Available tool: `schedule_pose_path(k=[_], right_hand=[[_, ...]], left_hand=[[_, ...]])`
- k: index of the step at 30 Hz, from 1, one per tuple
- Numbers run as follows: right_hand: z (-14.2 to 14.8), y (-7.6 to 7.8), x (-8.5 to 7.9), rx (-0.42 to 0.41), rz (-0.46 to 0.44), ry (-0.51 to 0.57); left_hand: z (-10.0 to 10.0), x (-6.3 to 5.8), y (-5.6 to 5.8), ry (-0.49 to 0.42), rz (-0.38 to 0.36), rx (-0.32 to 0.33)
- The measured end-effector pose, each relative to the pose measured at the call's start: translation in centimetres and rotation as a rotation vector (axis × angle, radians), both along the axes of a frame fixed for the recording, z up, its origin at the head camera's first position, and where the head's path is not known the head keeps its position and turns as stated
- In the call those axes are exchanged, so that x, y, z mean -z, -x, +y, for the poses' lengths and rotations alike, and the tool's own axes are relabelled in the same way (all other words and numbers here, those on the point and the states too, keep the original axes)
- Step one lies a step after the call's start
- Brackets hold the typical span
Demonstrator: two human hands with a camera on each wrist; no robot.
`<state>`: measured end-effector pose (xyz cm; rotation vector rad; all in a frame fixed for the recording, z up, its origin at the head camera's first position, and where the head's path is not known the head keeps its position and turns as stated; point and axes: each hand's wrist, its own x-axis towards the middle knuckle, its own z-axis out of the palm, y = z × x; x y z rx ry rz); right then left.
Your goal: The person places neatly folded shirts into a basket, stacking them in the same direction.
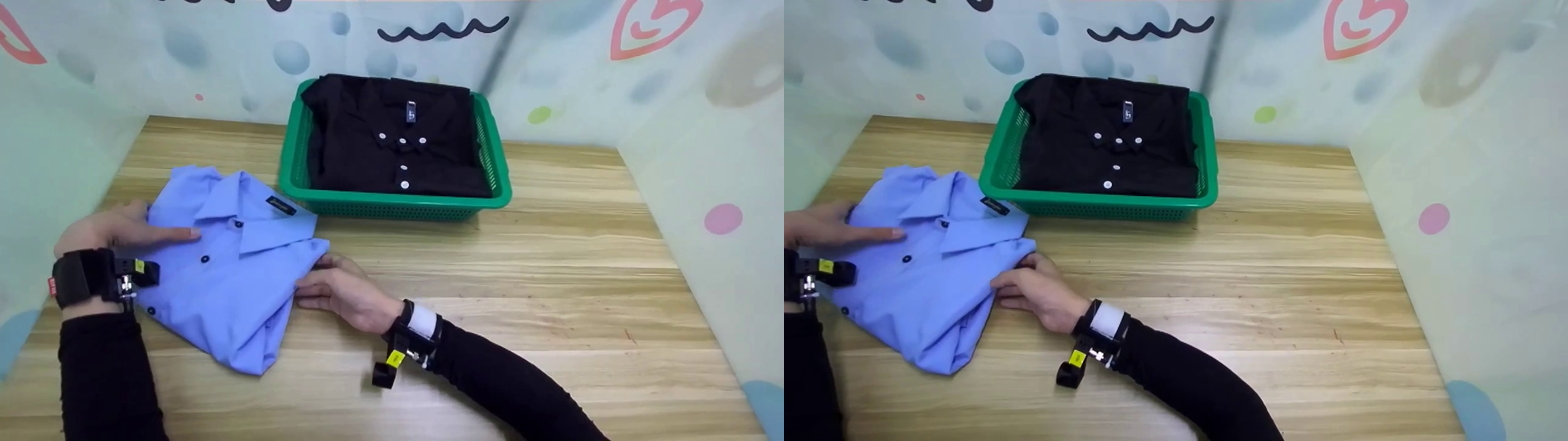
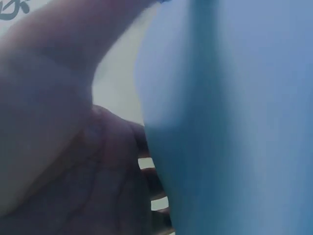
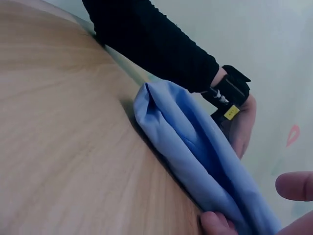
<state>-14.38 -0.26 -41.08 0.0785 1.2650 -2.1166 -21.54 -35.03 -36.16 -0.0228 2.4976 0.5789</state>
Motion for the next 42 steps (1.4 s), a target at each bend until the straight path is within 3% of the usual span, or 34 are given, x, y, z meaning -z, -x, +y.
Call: schedule_pose_path(k=[3, 7, 11, 17, 26, 32, 42], right_hand=[[-0.2, -0.5, -0.1, 0.045, 0.048, -0.003], [-0.4, -0.8, -0.2, 0.064, 0.112, -0.068], [-0.2, -0.3, -0.1, 0.054, 0.103, -0.105], [0.6, 1.1, 0.4, 0.028, 0.000, -0.078], [0.5, 1.0, 0.6, 0.160, -0.024, -0.032], [0.3, 0.6, 0.4, 0.209, -0.005, -0.029], [0.1, 0.5, 1.1, 0.077, 0.036, -0.032]], left_hand=[[0.0, 0.0, 0.3, -0.052, -0.045, -0.021], [0.0, -0.1, 0.5, -0.056, -0.054, -0.024], [0.0, -0.2, 0.5, -0.049, -0.010, -0.022], [0.5, 0.1, 0.8, -0.032, 0.125, 0.017], [0.2, 0.0, 1.0, -0.053, 0.195, 0.044], [0.2, -0.2, 0.9, -0.104, 0.164, 0.053], [0.7, 0.1, 0.9, -0.234, 0.036, 0.028]])
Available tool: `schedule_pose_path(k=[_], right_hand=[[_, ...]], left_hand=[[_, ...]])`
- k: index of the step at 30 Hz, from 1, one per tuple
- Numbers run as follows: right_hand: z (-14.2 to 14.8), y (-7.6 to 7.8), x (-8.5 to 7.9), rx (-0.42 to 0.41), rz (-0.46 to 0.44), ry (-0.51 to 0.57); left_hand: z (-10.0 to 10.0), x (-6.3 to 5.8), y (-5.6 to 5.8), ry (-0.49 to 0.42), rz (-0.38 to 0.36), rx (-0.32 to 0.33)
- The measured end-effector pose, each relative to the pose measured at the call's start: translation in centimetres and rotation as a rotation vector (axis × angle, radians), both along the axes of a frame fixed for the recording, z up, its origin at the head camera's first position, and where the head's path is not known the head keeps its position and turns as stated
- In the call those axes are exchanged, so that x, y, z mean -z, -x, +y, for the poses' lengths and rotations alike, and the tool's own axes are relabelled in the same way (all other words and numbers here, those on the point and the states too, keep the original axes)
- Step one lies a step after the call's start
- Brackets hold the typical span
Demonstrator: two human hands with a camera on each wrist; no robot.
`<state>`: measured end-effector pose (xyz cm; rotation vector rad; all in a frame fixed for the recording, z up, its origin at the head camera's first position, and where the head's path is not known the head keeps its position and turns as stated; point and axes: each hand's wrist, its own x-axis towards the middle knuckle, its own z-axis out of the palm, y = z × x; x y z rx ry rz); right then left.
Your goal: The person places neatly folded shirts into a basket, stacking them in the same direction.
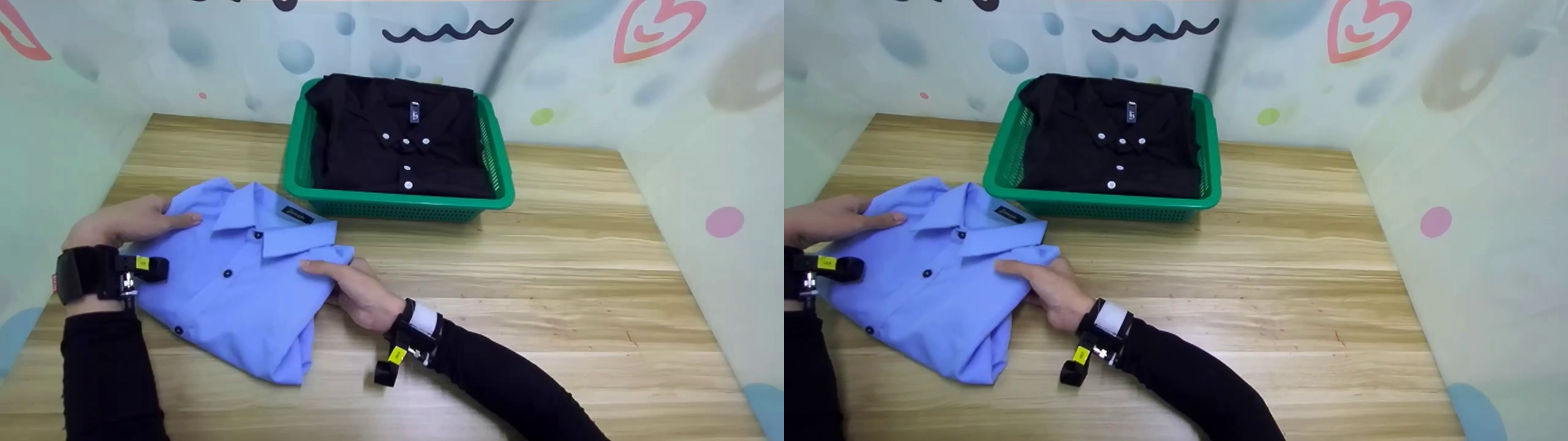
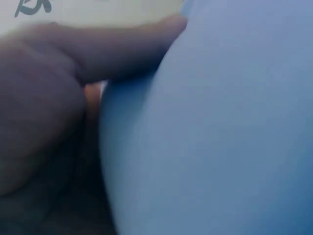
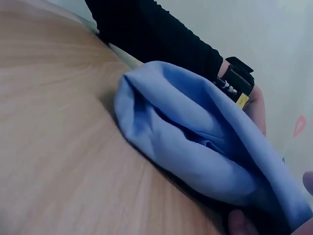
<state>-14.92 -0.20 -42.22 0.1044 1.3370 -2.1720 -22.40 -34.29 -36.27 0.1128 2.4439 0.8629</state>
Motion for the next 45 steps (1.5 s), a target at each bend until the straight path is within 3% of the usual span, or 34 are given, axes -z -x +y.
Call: schedule_pose_path(k=[4, 10, 16, 21, 27, 35, 45], right_hand=[[0.1, -0.3, -0.1, -0.036, -0.042, 0.063], [0.0, -0.9, -0.7, -0.077, -0.082, 0.161], [-0.2, -1.1, -0.5, -0.106, -0.174, 0.204], [-0.5, -1.0, 0.1, -0.066, -0.232, 0.221], [-0.5, -1.4, -0.1, 0.041, -0.276, 0.142], [-0.4, -2.0, -1.5, 0.086, -0.193, 0.079], [-0.1, -2.3, -3.3, 0.082, -0.024, 0.053]], left_hand=[[0.9, 0.0, 0.4, -0.014, -0.043, -0.025], [1.5, 0.3, 0.7, 0.051, -0.031, -0.028], [2.6, 0.6, 0.9, -0.001, -0.041, 0.011], [2.8, 0.6, 0.8, -0.040, -0.065, 0.019], [1.6, -0.5, 0.0, -0.080, -0.073, -0.040], [0.8, -1.5, -0.9, -0.084, 0.011, -0.024], [-0.1, -2.4, -1.7, -0.235, 0.111, -0.065]])
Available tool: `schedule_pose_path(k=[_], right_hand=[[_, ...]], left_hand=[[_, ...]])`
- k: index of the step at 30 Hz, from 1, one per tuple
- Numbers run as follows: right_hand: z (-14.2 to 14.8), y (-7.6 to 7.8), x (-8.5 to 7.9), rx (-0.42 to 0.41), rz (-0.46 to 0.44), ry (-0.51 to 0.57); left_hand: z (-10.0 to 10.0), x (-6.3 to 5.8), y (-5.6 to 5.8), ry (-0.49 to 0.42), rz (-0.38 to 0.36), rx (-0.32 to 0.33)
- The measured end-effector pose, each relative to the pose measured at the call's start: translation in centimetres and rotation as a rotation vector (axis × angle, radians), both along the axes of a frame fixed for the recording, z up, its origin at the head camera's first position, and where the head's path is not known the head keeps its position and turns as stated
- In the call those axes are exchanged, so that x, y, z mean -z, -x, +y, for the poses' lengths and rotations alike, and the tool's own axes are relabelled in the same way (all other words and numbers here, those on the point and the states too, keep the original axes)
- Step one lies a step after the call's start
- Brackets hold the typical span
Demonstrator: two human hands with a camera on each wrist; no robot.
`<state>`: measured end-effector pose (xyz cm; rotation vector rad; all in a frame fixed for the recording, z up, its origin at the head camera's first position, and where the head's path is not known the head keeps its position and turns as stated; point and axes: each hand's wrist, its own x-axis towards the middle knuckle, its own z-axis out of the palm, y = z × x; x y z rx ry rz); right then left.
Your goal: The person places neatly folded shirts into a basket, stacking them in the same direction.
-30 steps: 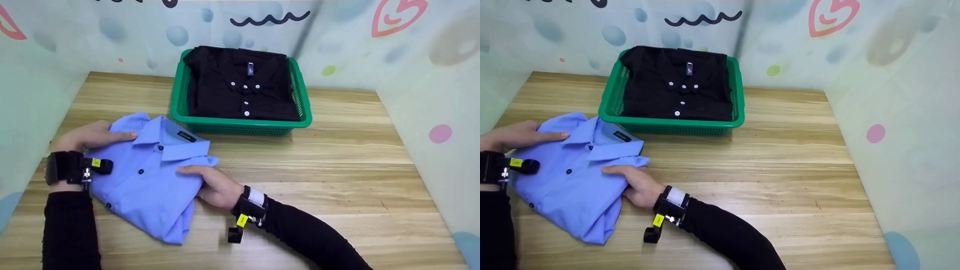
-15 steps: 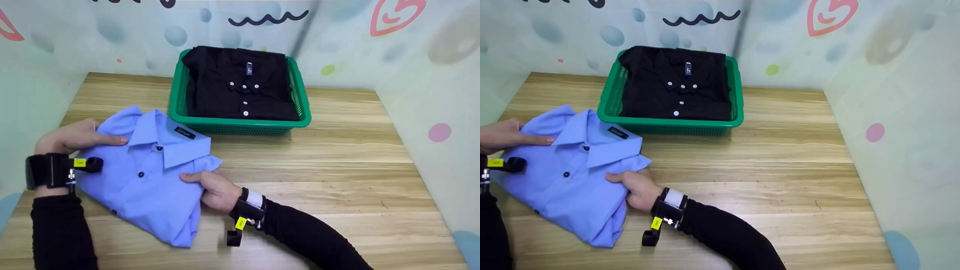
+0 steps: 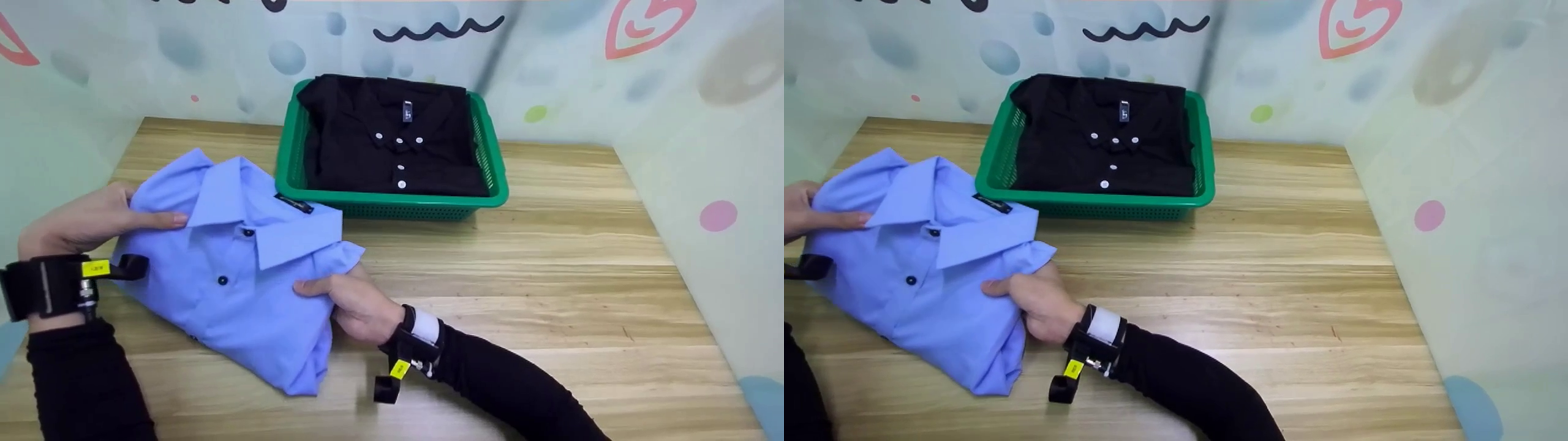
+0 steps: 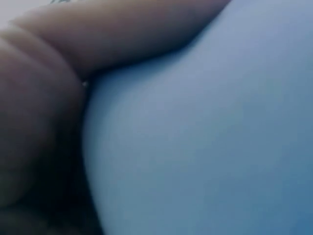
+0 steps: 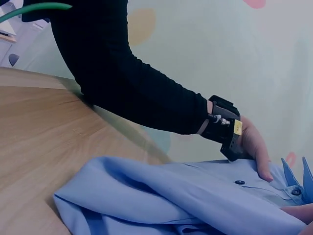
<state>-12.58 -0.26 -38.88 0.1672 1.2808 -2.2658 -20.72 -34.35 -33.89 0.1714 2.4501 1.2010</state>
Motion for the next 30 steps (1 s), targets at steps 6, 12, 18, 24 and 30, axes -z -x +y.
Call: schedule_pose_path(k=[6, 12, 18, 24, 30], right_hand=[[0.2, -0.2, -0.6, -0.025, 0.043, -0.008], [0.1, -0.6, -0.9, -0.036, 0.094, -0.019], [0.6, -0.5, -1.9, 0.015, 0.169, -0.055], [1.6, 1.0, -2.9, 0.118, 0.188, -0.079], [2.8, 2.7, -3.8, 0.176, 0.188, -0.109]], left_hand=[[-0.6, -0.3, -0.5, -0.132, 0.050, 0.044], [-1.6, -0.4, -1.2, -0.261, 0.144, 0.135], [-1.3, -0.7, -1.6, -0.273, 0.233, 0.087], [0.2, -1.5, -1.4, -0.162, 0.250, -0.030], [1.8, -2.1, -0.9, -0.207, 0.206, -0.054]])
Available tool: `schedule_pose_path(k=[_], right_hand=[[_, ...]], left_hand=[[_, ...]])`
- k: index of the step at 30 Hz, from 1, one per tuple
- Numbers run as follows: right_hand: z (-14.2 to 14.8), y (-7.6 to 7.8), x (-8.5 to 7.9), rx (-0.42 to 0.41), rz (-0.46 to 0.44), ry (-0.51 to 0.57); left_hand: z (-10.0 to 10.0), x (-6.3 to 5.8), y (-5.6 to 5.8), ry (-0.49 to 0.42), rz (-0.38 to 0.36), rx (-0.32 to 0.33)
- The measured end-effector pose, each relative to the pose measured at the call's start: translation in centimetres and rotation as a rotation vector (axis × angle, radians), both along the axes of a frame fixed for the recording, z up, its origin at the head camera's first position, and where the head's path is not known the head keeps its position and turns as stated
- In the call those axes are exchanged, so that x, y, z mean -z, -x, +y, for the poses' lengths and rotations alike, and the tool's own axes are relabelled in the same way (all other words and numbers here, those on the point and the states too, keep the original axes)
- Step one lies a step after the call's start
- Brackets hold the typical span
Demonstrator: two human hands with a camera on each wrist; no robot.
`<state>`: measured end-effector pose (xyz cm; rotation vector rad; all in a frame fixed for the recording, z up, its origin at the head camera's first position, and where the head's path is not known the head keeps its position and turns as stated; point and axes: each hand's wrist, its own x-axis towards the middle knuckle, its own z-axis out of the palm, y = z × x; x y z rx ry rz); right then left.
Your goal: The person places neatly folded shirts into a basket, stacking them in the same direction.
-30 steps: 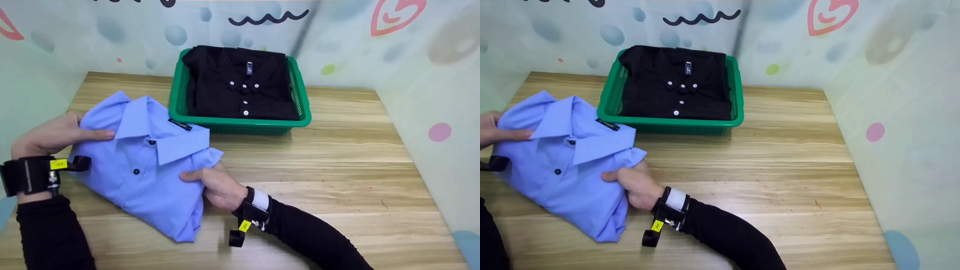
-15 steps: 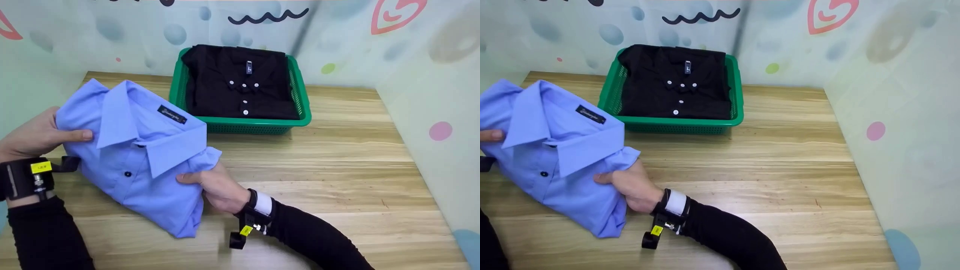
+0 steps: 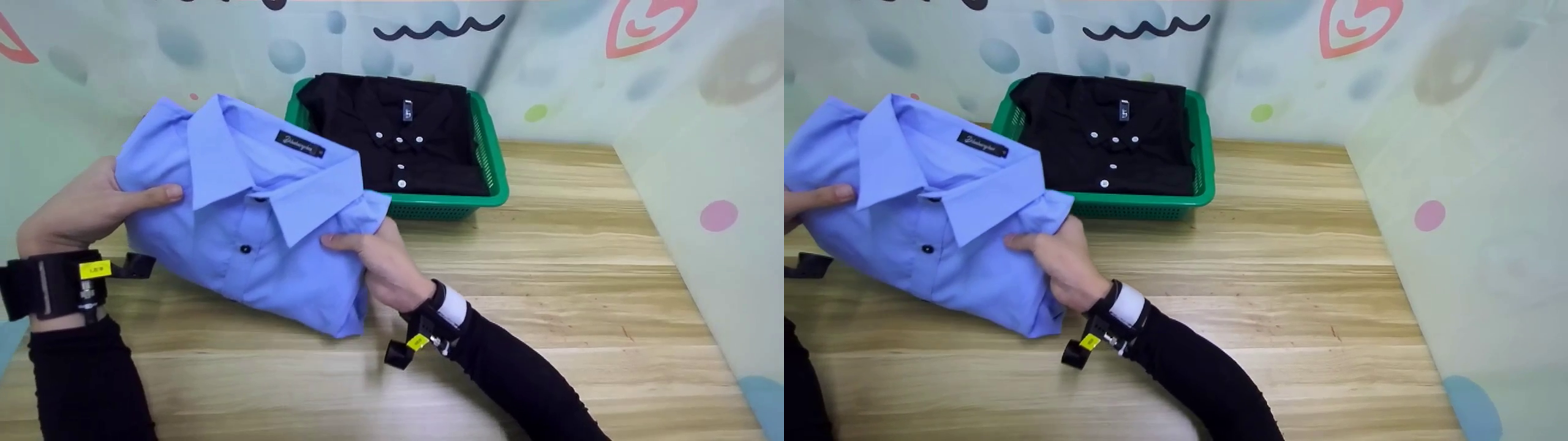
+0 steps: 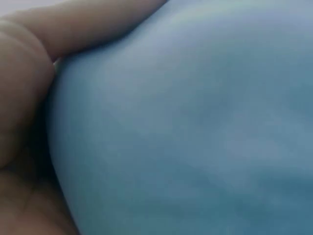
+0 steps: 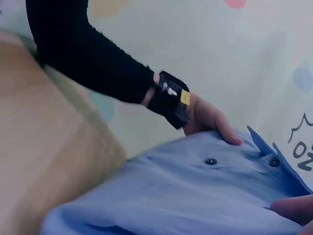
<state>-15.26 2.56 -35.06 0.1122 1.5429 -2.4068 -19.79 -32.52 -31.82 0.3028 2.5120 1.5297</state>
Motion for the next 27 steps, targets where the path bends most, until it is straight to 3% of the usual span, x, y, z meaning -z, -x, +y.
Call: schedule_pose_path(k=[7, 11, 16, 27], right_hand=[[0.9, 1.5, -0.1, 0.024, 0.041, -0.075], [1.6, 2.1, 0.4, 0.014, 0.132, -0.149], [3.4, 2.9, 0.6, -0.031, 0.250, -0.229], [9.7, 4.7, -0.8, -0.087, 0.335, -0.362]], left_hand=[[1.9, -0.1, 0.4, -0.054, -0.014, -0.009], [2.8, -0.1, 0.4, -0.052, 0.007, -0.039], [4.0, 0.0, 0.2, -0.070, -0.017, -0.043], [9.9, 2.0, 1.4, -0.325, -0.015, 0.032]])
